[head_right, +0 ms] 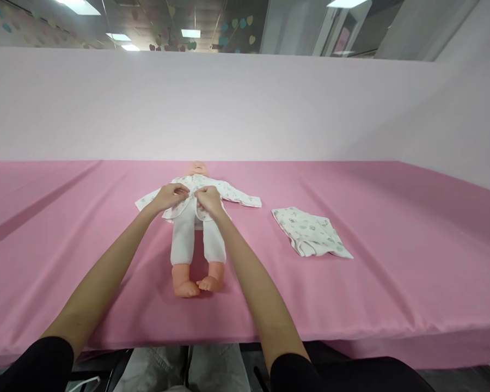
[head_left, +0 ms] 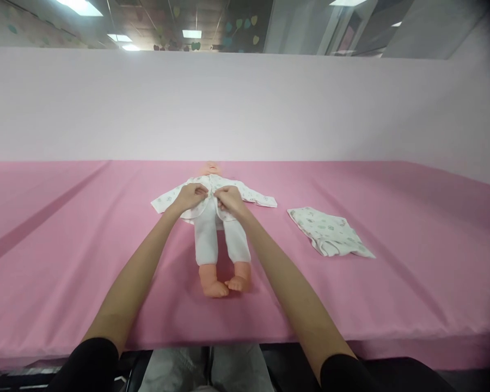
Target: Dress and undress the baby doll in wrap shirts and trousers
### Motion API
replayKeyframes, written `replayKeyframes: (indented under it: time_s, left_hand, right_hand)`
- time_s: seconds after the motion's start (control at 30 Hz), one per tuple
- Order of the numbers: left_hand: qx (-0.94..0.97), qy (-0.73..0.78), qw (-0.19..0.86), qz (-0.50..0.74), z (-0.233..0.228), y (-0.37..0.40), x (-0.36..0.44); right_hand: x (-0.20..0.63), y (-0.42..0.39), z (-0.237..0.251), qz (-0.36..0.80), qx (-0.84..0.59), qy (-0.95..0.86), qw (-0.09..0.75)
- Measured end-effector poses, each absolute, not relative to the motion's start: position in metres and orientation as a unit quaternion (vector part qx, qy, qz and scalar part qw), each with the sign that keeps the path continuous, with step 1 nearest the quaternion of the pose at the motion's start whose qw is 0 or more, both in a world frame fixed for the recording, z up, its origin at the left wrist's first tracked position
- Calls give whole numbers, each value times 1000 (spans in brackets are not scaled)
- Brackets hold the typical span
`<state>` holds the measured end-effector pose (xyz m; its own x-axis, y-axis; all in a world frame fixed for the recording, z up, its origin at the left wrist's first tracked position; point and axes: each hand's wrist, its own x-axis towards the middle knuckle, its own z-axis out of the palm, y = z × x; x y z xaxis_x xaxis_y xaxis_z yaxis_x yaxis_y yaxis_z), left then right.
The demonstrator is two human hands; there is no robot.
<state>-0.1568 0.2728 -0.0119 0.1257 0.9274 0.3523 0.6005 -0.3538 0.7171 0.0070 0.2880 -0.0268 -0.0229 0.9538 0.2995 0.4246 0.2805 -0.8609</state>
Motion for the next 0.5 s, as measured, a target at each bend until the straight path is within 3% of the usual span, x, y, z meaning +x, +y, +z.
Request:
replayKeyframes:
  time_s: [0.13, 0.23, 0.33, 0.5]
  left_hand:
    - [708, 544, 220, 393, -10, 290, -156]
    - [671, 575, 153, 442, -11, 312, -142]
    - [646, 602, 122, 453, -9, 329, -131]
    - [654, 594, 239, 402, 0, 333, -135]
  right_hand:
    - [9, 318, -4, 233, -534, -664, 469]
    - [0, 331, 2, 310, -517, -695, 391]
    - [-2, 338, 4, 396, -512, -660, 381]
    - [9, 342, 12, 410, -515, -660, 362]
